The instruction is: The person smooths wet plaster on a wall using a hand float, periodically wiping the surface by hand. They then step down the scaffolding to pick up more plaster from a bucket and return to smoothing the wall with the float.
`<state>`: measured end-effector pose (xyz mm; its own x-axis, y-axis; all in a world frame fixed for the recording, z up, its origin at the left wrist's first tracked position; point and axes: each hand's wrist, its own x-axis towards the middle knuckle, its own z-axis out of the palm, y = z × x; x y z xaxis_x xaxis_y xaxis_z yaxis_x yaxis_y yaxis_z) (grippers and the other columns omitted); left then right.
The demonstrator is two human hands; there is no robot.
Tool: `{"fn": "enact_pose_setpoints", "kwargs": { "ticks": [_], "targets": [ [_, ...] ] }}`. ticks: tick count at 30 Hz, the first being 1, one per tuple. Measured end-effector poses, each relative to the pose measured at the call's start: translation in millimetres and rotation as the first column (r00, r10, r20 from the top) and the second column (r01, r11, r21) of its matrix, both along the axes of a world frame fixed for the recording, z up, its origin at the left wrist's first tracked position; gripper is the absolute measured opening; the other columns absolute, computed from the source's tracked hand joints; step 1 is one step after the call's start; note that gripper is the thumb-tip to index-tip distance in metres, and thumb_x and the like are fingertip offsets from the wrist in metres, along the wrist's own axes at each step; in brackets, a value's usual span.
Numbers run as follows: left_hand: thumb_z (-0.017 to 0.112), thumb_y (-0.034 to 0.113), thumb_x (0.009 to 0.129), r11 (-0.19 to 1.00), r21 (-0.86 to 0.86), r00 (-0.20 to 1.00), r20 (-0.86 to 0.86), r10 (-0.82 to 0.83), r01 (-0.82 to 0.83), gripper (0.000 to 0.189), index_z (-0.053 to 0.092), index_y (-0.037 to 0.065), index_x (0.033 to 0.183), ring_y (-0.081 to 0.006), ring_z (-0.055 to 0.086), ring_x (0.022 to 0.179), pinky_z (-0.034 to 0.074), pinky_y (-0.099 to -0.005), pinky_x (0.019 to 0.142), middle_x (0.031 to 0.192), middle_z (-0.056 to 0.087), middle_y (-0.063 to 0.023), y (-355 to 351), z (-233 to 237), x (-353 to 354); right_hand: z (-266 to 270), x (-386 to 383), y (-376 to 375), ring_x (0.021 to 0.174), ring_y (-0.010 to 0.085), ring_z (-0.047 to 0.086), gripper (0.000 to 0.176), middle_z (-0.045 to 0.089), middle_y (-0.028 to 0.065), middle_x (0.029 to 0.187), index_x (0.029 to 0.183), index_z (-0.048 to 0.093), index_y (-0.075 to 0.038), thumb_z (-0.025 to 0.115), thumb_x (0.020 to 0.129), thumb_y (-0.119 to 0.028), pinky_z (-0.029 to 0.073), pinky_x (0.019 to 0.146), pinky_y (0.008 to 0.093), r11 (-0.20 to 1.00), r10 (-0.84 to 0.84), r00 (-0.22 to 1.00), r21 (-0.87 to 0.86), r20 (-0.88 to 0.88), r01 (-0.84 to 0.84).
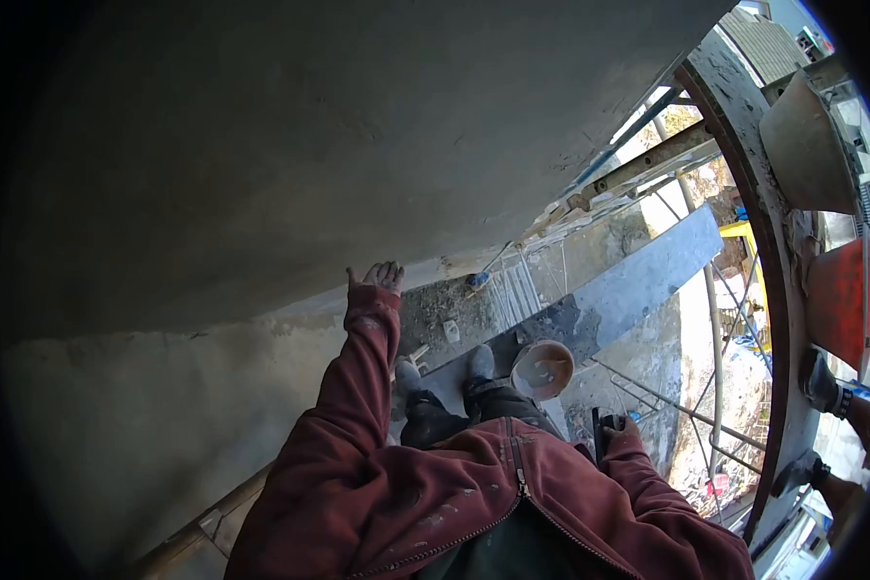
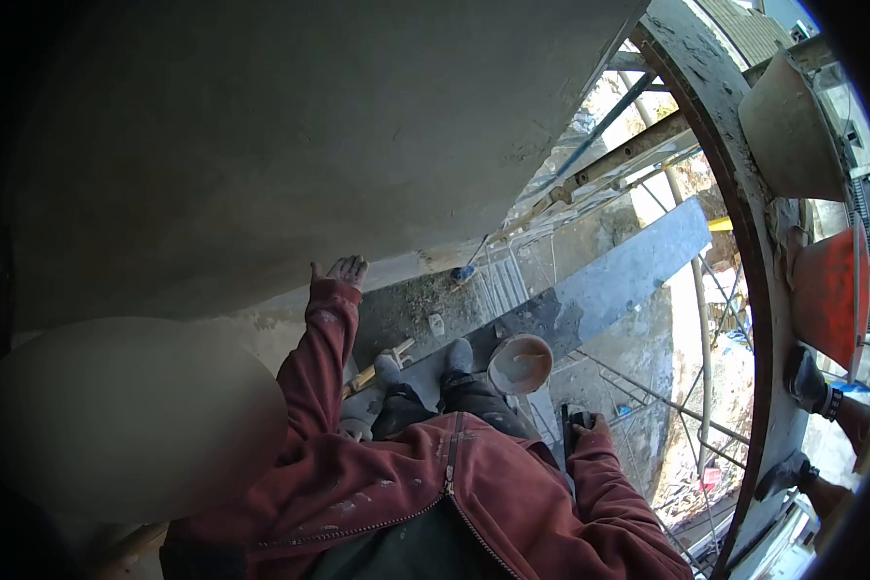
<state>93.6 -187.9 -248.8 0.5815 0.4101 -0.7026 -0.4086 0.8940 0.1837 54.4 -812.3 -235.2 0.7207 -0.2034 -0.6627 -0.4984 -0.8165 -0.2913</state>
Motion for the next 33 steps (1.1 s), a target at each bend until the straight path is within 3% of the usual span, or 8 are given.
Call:
{"fn": "enact_pose_setpoints", "kwargs": {
  "ticks": [5, 8, 22, 24, 26, 28, 29, 33],
  "targets": [
    [0.036, 0.066, 0.091, 0.904, 0.031, 0.809, -0.459, -0.366, 0.427, 0.088, 0.011, 0.005, 0.150, -0.0285, 0.011, 0.145, 0.017, -0.0460, 0.115, 0.157, 0.009, -0.0133, -52.3, -68.3, -125.5, -1.5, 32.1, 47.7, 0.088, 0.0247, 0.063, 0.048, 0.066, 0.0153, 0.098, 0.113, 0.056, 0.000, 0.078, 0.072, -0.013, 0.050, 0.078, 0.0368, 0.987, 0.132, 0.991, 0.091, -0.018, -0.130],
    [0.058, 0.062, 0.082, -0.179, -0.238, -0.298, -0.745, -0.597, 0.955, 0.096, 0.020, 0.003, 0.148, -0.0329, 0.024, 0.140, 0.022, -0.0399, 0.113, 0.152, 0.025, -0.0179, -103.2, -95.0, -244.5, -2.1, 68.5, 75.2, 0.087, 0.0235, 0.063, 0.047, 0.066, 0.0138, 0.096, 0.115, 0.055, -0.002, 0.078, 0.074, -0.011, 0.051, 0.076, 0.0374, 0.926, 0.302, 0.953, 0.229, 0.024, -0.299],
    [0.059, 0.045, 0.088, -0.138, -0.082, -0.143, -0.841, -0.522, 0.987, 0.073, 0.033, 0.006, 0.144, -0.0334, 0.037, 0.134, 0.030, -0.0390, 0.109, 0.144, 0.039, -0.0198, -110.8, -82.3, -329.5, -13.8, 97.9, 146.8, 0.080, 0.0203, 0.061, 0.044, 0.064, 0.0161, 0.095, 0.117, 0.049, -0.004, 0.069, 0.084, -0.025, 0.052, 0.070, 0.0363, 0.906, 0.241, 0.970, 0.361, -0.011, -0.221],
    [0.056, 0.045, 0.089, 0.169, 0.000, 0.081, -0.880, -0.468, 0.986, 0.061, 0.043, 0.012, 0.140, -0.0317, 0.035, 0.136, 0.026, -0.0396, 0.112, 0.144, 0.042, -0.0154, -95.1, -44.0, -337.4, -27.2, 96.7, 163.4, 0.079, 0.0197, 0.061, 0.042, 0.065, 0.0153, 0.093, 0.118, 0.049, -0.005, 0.069, 0.086, -0.024, 0.052, 0.070, 0.0361, 0.872, 0.326, 0.945, 0.388, -0.007, -0.298],
    [0.061, 0.039, 0.088, 0.035, 0.067, 0.075, -0.932, -0.355, 0.997, 0.061, 0.043, 0.009, 0.138, -0.0278, 0.040, 0.133, 0.030, -0.0384, 0.110, 0.140, 0.045, -0.0151, -78.9, -39.5, -348.6, -16.9, 87.3, 201.4, 0.079, 0.0207, 0.062, 0.041, 0.064, 0.0147, 0.097, 0.125, 0.046, -0.009, 0.065, 0.088, -0.012, 0.052, 0.064, 0.0352, 0.858, 0.366, 0.930, 0.401, -0.042, -0.320],
    [0.064, 0.033, 0.088, 0.348, 0.057, 0.233, -0.840, -0.489, 0.936, 0.057, 0.046, 0.007, 0.135, -0.0240, 0.045, 0.128, 0.035, -0.0365, 0.105, 0.135, 0.051, -0.0126, -60.1, -43.2, -354.2, -19.0, 85.8, 240.6, 0.080, 0.0215, 0.063, 0.044, 0.064, 0.0146, 0.096, 0.126, 0.045, -0.008, 0.066, 0.087, -0.010, 0.053, 0.065, 0.0351, 0.853, 0.408, 0.911, 0.381, -0.059, -0.358],
    [0.067, 0.028, 0.087, 0.817, 0.140, 0.702, -0.605, -0.376, 0.559, 0.050, 0.051, 0.007, 0.131, -0.0221, 0.049, 0.122, 0.038, -0.0355, 0.100, 0.129, 0.056, -0.0106, -55.3, -102.9, -351.1, 3.3, 67.6, 273.0, 0.079, 0.0221, 0.064, 0.044, 0.064, 0.0140, 0.095, 0.126, 0.046, -0.008, 0.066, 0.087, -0.009, 0.053, 0.064, 0.0351, 0.798, 0.335, 0.941, 0.546, -0.051, -0.255],
    [0.051, 0.034, 0.095, 0.706, 0.204, 0.696, -0.488, -0.527, 0.678, 0.041, 0.053, 0.010, 0.129, -0.0219, 0.053, 0.115, 0.039, -0.0383, 0.100, 0.128, 0.058, -0.0049, -51.7, -72.8, -318.5, 45.2, 36.7, 397.1, 0.079, 0.0226, 0.064, 0.033, 0.065, 0.0121, 0.091, 0.115, 0.055, -0.006, 0.066, 0.085, -0.008, 0.054, 0.067, 0.0391, 0.639, 0.367, 0.927, 0.746, -0.081, -0.188]
  ]
}}
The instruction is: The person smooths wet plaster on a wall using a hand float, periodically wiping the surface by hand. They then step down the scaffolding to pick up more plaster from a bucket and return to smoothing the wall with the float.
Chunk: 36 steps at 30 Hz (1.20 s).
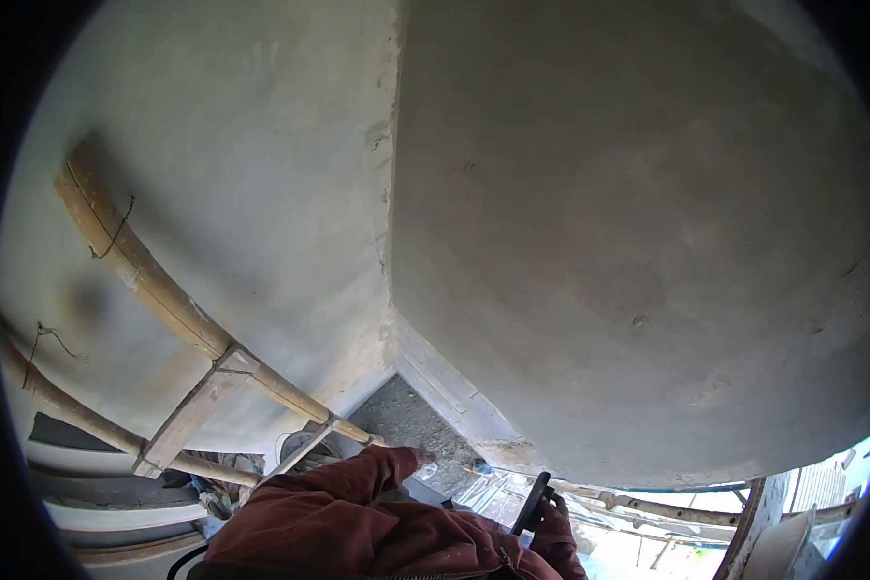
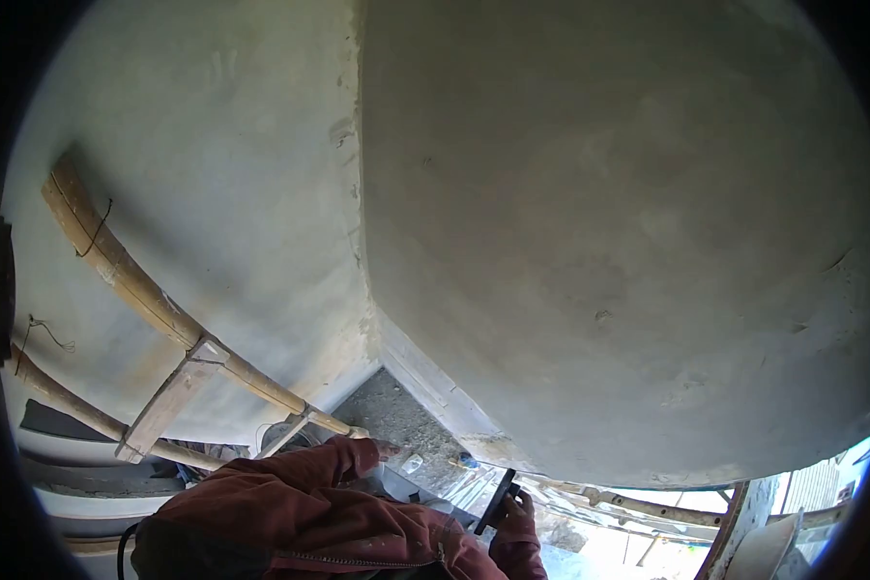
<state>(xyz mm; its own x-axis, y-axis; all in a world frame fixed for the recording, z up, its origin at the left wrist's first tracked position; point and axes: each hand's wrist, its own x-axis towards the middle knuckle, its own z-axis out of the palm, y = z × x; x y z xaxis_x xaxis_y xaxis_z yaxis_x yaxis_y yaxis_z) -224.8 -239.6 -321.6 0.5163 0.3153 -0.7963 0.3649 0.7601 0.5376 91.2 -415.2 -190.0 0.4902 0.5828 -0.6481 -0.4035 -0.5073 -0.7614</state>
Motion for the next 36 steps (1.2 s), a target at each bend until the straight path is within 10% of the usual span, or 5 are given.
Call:
{"fn": "enact_pose_setpoints", "kwargs": {
  "ticks": [9, 18, 19, 27, 36],
  "targets": [
    [0.056, 0.021, 0.091, 0.837, -0.544, 0.470, 0.754, 0.458, 0.057, 0.043, 0.050, -0.001, 0.128, -0.0218, 0.061, 0.103, 0.049, -0.0364, 0.091, 0.118, 0.061, -0.0137, 5.0, 166.9, 48.7, 59.3, -60.3, 155.6, 0.126, 0.0216, 0.046, 0.043, 0.052, 0.0071, 0.135, 0.125, 0.057, -0.011, 0.065, 0.088, -0.030, 0.038, 0.105, 0.0361, 0.362, 0.722, 0.681, 0.906, -0.124, -0.218],
    [0.059, 0.021, 0.089, 0.924, -0.371, 0.347, 0.858, 0.379, -0.092, 0.046, 0.050, -0.001, 0.128, -0.0228, 0.061, 0.104, 0.049, -0.0369, 0.092, 0.117, 0.060, -0.0142, 21.0, 172.9, 44.8, 37.4, 9.3, 171.4, 0.113, 0.0240, 0.055, 0.051, 0.058, 0.0137, 0.122, 0.124, 0.053, -0.001, 0.074, 0.080, -0.013, 0.046, 0.098, 0.0417, 0.752, 0.612, 0.717, 0.525, -0.333, -0.398],
    [0.059, 0.021, 0.088, 0.932, -0.343, 0.339, 0.868, 0.362, -0.116, 0.047, 0.050, -0.001, 0.128, -0.0229, 0.061, 0.104, 0.049, -0.0370, 0.092, 0.117, 0.060, -0.0143, 23.5, 173.3, 44.2, 94.7, 6.5, 187.9, 0.110, 0.0232, 0.056, 0.050, 0.058, 0.0131, 0.118, 0.122, 0.052, 0.000, 0.075, 0.078, -0.007, 0.049, 0.092, 0.0397, 0.352, 0.844, 0.436, 0.291, 0.312, -0.889],
    [0.061, 0.026, 0.088, 0.877, -0.157, 0.406, 0.840, 0.360, -0.454, 0.049, 0.050, 0.001, 0.128, -0.0233, 0.060, 0.104, 0.048, -0.0398, 0.093, 0.119, 0.060, -0.0127, 49.6, 190.6, 17.9, 385.4, 47.6, 290.1, 0.087, 0.0191, 0.060, 0.069, 0.058, 0.0097, 0.112, 0.127, 0.048, -0.003, 0.078, 0.066, -0.018, 0.048, 0.072, 0.0305, 0.476, -0.102, -0.098, -0.038, 0.990, -0.878],
    [0.065, 0.020, 0.088, 0.718, 0.024, 0.374, 0.865, 0.333, -0.696, 0.037, 0.053, 0.002, 0.118, -0.0135, 0.060, 0.090, 0.048, -0.0306, 0.081, 0.100, 0.062, -0.0029, 176.7, 243.7, -1.6, 726.2, 8.7, 391.9, 0.113, 0.0352, 0.051, 0.050, 0.050, 0.0165, 0.130, 0.129, 0.050, -0.008, 0.059, 0.084, -0.027, 0.036, 0.096, 0.0447, 0.722, -0.690, -0.716, -0.035, -0.104, -0.691]
  ]
}}
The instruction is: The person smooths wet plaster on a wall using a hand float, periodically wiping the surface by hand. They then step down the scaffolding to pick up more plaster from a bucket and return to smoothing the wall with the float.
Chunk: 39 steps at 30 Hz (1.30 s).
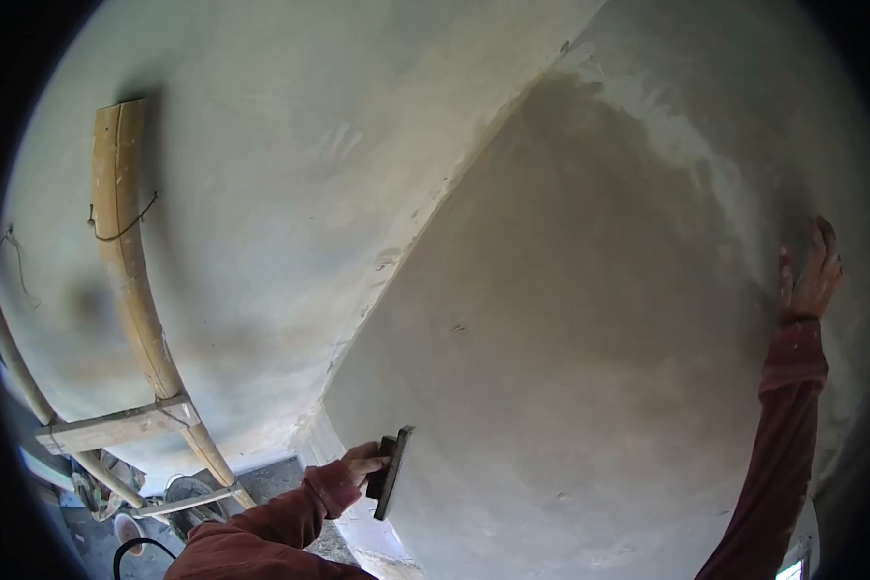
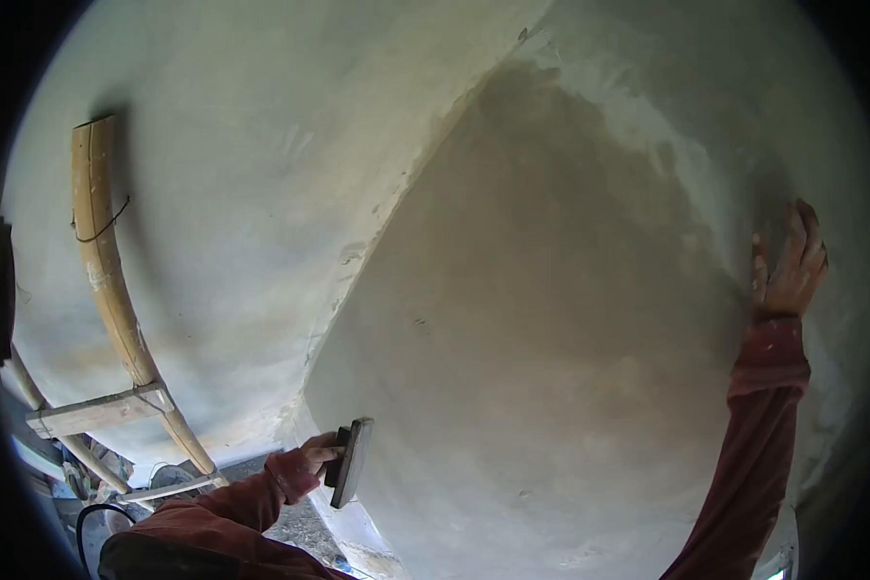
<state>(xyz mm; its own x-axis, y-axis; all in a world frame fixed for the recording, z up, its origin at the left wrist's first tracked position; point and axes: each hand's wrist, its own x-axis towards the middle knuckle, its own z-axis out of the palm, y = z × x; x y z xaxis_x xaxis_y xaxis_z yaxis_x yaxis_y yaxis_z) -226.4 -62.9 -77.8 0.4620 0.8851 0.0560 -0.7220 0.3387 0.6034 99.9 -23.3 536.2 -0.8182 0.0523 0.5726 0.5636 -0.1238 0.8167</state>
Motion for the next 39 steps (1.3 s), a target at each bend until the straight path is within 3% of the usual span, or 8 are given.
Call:
{"fn": "enact_pose_setpoints", "kwargs": {
  "ticks": [4, 7, 11, 16, 23, 29, 35, 39],
  "targets": [
    [0.070, 0.010, 0.081, 0.860, 0.321, 0.828, -0.278, 0.487, -0.398, 0.040, 0.052, 0.001, 0.115, -0.0131, 0.058, 0.092, 0.048, -0.0312, 0.083, 0.103, 0.061, -0.0061, 104.8, 56.2, -20.4, 15.2, -1.5, 32.4, 0.120, 0.0343, 0.046, 0.054, 0.045, 0.0136, 0.137, 0.136, 0.042, -0.010, 0.051, 0.090, -0.038, 0.034, 0.099, 0.0453, 0.972, -0.115, 0.981, 0.188, -0.156, 0.144],
    [0.075, 0.015, 0.074, 0.462, 0.702, 0.403, -0.265, 0.876, -0.542, 0.045, 0.053, 0.002, 0.112, -0.0257, 0.060, 0.090, 0.048, -0.0353, 0.081, 0.098, 0.060, -0.0134, 189.7, 110.9, -38.3, 14.6, -1.2, 34.5, 0.123, 0.0342, 0.044, 0.057, 0.044, 0.0127, 0.139, 0.138, 0.040, -0.010, 0.043, 0.093, -0.045, 0.032, 0.100, 0.0465, 0.974, -0.123, 0.985, 0.178, -0.124, 0.144],
    [0.077, 0.021, 0.074, -0.140, 0.874, -0.132, 0.088, 0.987, -0.465, 0.051, 0.052, 0.000, 0.113, -0.0370, 0.059, 0.092, 0.048, -0.0405, 0.081, 0.102, 0.059, -0.0200, 287.3, 200.2, -45.2, 16.8, 3.7, 33.9, 0.124, 0.0343, 0.043, 0.061, 0.044, 0.0126, 0.139, 0.138, 0.040, -0.008, 0.037, 0.093, -0.050, 0.030, 0.102, 0.0470, 0.926, -0.290, 0.936, 0.187, -0.199, 0.327],
    [0.078, 0.021, 0.073, -0.232, 0.859, -0.226, 0.140, 0.964, -0.457, 0.053, 0.054, -0.001, 0.116, -0.0413, 0.059, 0.085, 0.050, -0.0440, 0.076, 0.095, 0.061, -0.0231, 335.1, 214.9, -38.5, 26.7, 17.6, 35.8, 0.124, 0.0337, 0.044, 0.060, 0.047, 0.0132, 0.137, 0.137, 0.042, -0.007, 0.039, 0.093, -0.048, 0.030, 0.103, 0.0458, 0.911, -0.326, 0.923, 0.195, -0.204, 0.364],
    [0.077, 0.027, 0.074, 0.061, 0.911, -0.134, -0.125, 0.983, -0.409, 0.059, 0.053, -0.003, 0.119, -0.0409, 0.062, 0.090, 0.051, -0.0441, 0.081, 0.101, 0.063, -0.0234, 309.8, 56.0, -44.4, 16.1, 12.0, 42.3, 0.123, 0.0345, 0.045, 0.058, 0.048, 0.0147, 0.135, 0.135, 0.044, -0.005, 0.039, 0.094, -0.046, 0.032, 0.101, 0.0461, 0.914, -0.339, 0.925, 0.176, -0.169, 0.367],
    [0.074, 0.021, 0.077, -0.268, 0.864, -0.237, 0.179, 0.955, -0.427, 0.052, 0.055, -0.003, 0.119, -0.0388, 0.059, 0.077, 0.050, -0.0409, 0.066, 0.092, 0.060, -0.0197, 340.0, 271.2, -37.2, 16.2, 13.5, 42.7, 0.123, 0.0346, 0.045, 0.055, 0.049, 0.0148, 0.135, 0.134, 0.045, -0.005, 0.040, 0.095, -0.043, 0.033, 0.101, 0.0460, 0.909, -0.345, 0.922, 0.182, -0.177, 0.375],
    [0.073, 0.019, 0.077, -0.300, 0.900, -0.260, 0.222, 0.940, -0.316, 0.051, 0.054, -0.006, 0.117, -0.0389, 0.060, 0.078, 0.050, -0.0429, 0.068, 0.092, 0.060, -0.0208, 326.1, 185.9, -38.3, 9.2, 1.4, 41.5, 0.123, 0.0348, 0.045, 0.056, 0.048, 0.0148, 0.136, 0.135, 0.045, -0.006, 0.040, 0.094, -0.044, 0.033, 0.100, 0.0460, 0.907, -0.353, 0.910, 0.160, -0.219, 0.390],
    [0.073, 0.023, 0.077, -0.110, 0.923, -0.229, 0.024, 0.973, -0.369, 0.052, 0.055, -0.005, 0.117, -0.0370, 0.060, 0.080, 0.051, -0.0405, 0.070, 0.094, 0.059, -0.0186, 325.0, 205.2, -37.9, 16.5, 10.5, 41.5, 0.123, 0.0347, 0.046, 0.056, 0.048, 0.0144, 0.136, 0.134, 0.045, -0.006, 0.041, 0.094, -0.045, 0.033, 0.101, 0.0459, 0.903, -0.362, 0.920, 0.190, -0.150, 0.386]
  ]
}}
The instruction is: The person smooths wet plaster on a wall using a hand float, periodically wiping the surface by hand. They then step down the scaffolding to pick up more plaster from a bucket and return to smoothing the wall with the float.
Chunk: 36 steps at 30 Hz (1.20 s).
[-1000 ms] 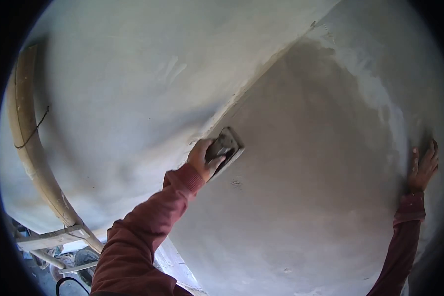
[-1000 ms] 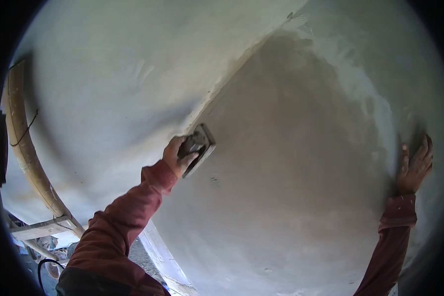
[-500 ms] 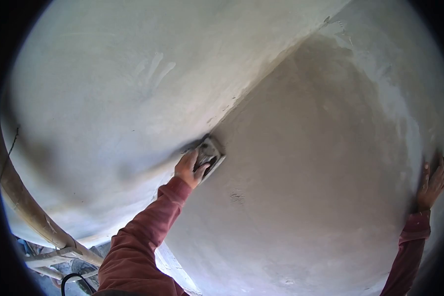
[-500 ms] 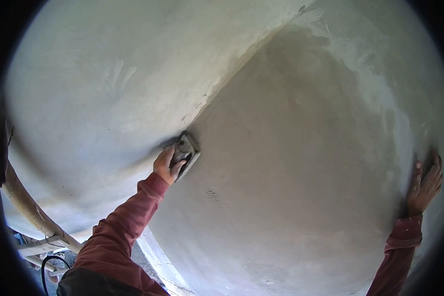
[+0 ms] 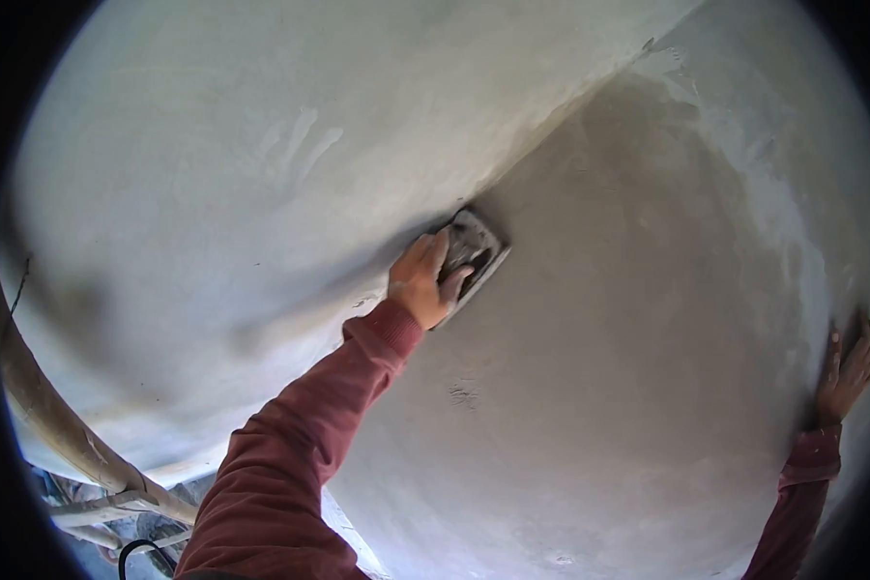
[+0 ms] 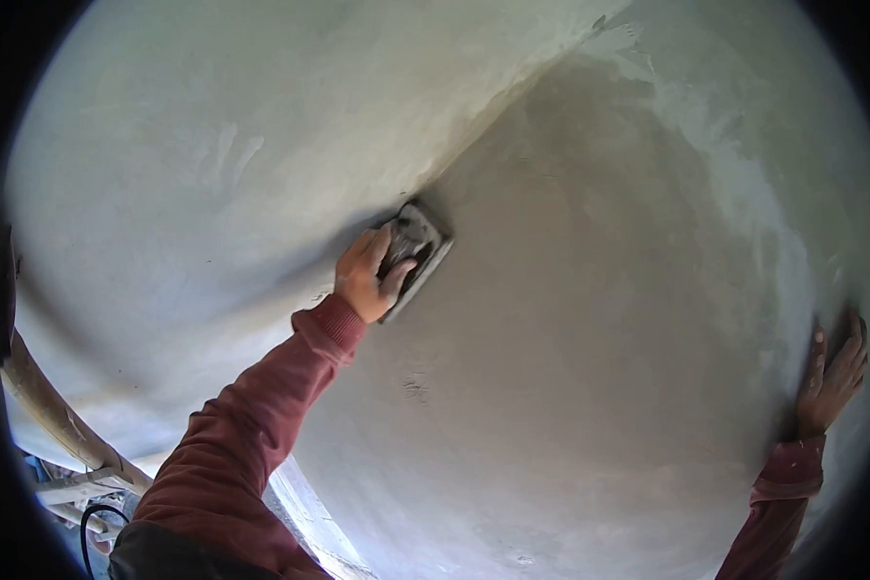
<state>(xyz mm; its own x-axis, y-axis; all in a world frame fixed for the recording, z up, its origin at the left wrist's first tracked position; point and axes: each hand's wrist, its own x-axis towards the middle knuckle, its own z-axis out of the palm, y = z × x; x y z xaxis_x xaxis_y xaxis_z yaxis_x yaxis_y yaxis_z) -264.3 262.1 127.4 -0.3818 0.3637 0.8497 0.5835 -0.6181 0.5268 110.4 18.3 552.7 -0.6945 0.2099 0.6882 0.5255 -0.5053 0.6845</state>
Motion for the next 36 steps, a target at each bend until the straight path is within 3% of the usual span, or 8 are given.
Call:
{"fn": "enact_pose_setpoints", "kwargs": {
  "ticks": [8, 11, 13, 17, 23, 28, 33, 36],
  "targets": [
    [0.072, 0.023, 0.079, 0.990, -0.038, 0.984, -0.112, -0.137, 0.133, 0.050, 0.054, -0.001, 0.119, -0.0343, 0.060, 0.081, 0.051, -0.0434, 0.069, 0.093, 0.059, -0.0166, -24.7, -65.0, -0.1, -3.7, -8.5, -0.5, 0.122, 0.0355, 0.046, 0.055, 0.049, 0.0151, 0.134, 0.133, 0.046, -0.006, 0.043, 0.093, -0.044, 0.034, 0.100, 0.0459, 0.997, -0.040, 0.996, 0.068, -0.075, 0.045],
    [0.073, 0.025, 0.078, 0.989, -0.137, 0.997, 0.059, -0.053, 0.060, 0.053, 0.054, 0.000, 0.120, -0.0319, 0.062, 0.084, 0.053, -0.0416, 0.072, 0.093, 0.059, -0.0151, -15.9, -3.5, 3.3, 0.0, -9.3, -3.0, 0.121, 0.0361, 0.047, 0.054, 0.050, 0.0157, 0.133, 0.132, 0.047, -0.006, 0.044, 0.093, -0.043, 0.035, 0.100, 0.0455, 1.000, 0.007, 0.999, 0.013, -0.033, -0.007],
    [0.078, 0.020, 0.071, 0.965, 0.179, 0.981, -0.006, -0.194, 0.192, 0.053, 0.056, -0.003, 0.114, -0.0354, 0.061, 0.071, 0.053, -0.0428, 0.066, 0.087, 0.060, -0.0174, -22.7, 30.3, 11.6, -0.2, -8.0, -1.9, 0.121, 0.0363, 0.047, 0.054, 0.050, 0.0159, 0.133, 0.131, 0.048, -0.006, 0.044, 0.093, -0.043, 0.035, 0.099, 0.0454, 1.000, 0.017, 1.000, -0.007, -0.020, -0.017],
    [0.075, 0.024, 0.076, 0.982, -0.051, 0.979, -0.083, -0.188, 0.184, 0.051, 0.056, -0.004, 0.114, -0.0368, 0.062, 0.084, 0.052, -0.0397, 0.073, 0.098, 0.062, -0.0202, -48.4, -46.0, 23.3, 0.6, -5.8, -0.7, 0.119, 0.0369, 0.048, 0.053, 0.051, 0.0159, 0.132, 0.131, 0.048, -0.005, 0.044, 0.093, -0.043, 0.036, 0.098, 0.0455, 1.000, 0.008, 1.000, -0.004, -0.024, -0.008],
    [0.074, 0.025, 0.077, 0.990, -0.038, 0.990, 0.024, -0.136, 0.137, 0.054, 0.053, -0.002, 0.118, -0.0358, 0.060, 0.084, 0.051, -0.0405, 0.071, 0.097, 0.060, -0.0183, -24.0, 15.0, 9.5, 2.6, -3.3, 1.8, 0.120, 0.0365, 0.047, 0.053, 0.050, 0.0146, 0.133, 0.132, 0.047, -0.007, 0.043, 0.094, -0.044, 0.036, 0.098, 0.0459, 1.000, 0.025, 0.999, -0.018, -0.024, -0.025],
    [0.073, 0.026, 0.077, 0.969, -0.147, 0.970, -0.109, -0.217, 0.200, 0.052, 0.054, -0.002, 0.117, -0.0374, 0.059, 0.084, 0.050, -0.0424, 0.070, 0.096, 0.058, -0.0176, -44.0, -41.9, 4.6, -0.8, -5.0, 2.6, 0.119, 0.0365, 0.048, 0.053, 0.050, 0.0145, 0.133, 0.132, 0.047, -0.007, 0.043, 0.094, -0.044, 0.037, 0.097, 0.0458, 0.999, -0.008, 0.999, 0.040, -0.041, 0.010],
    [0.076, 0.026, 0.075, 0.985, -0.036, 0.985, -0.002, -0.170, 0.170, 0.057, 0.054, -0.002, 0.119, -0.0345, 0.058, 0.078, 0.049, -0.0402, 0.069, 0.090, 0.057, -0.0166, -15.6, 26.8, -8.6, 2.5, -4.5, 4.4, 0.119, 0.0365, 0.048, 0.054, 0.050, 0.0149, 0.133, 0.133, 0.047, -0.007, 0.043, 0.094, -0.044, 0.037, 0.097, 0.0463, 1.000, 0.020, 0.999, 0.015, -0.032, -0.019],
    [0.075, 0.026, 0.076, 0.981, -0.061, 0.977, -0.100, -0.188, 0.182, 0.056, 0.054, -0.002, 0.119, -0.0335, 0.058, 0.077, 0.049, -0.0401, 0.067, 0.091, 0.057, -0.0152, -26.9, -0.5, -1.5, 5.1, -2.4, 3.0, 0.120, 0.0361, 0.047, 0.055, 0.049, 0.0157, 0.134, 0.133, 0.047, -0.007, 0.042, 0.094, -0.045, 0.036, 0.097, 0.0466, 1.000, 0.028, 0.999, 0.007, -0.032, -0.028]
  ]
}}
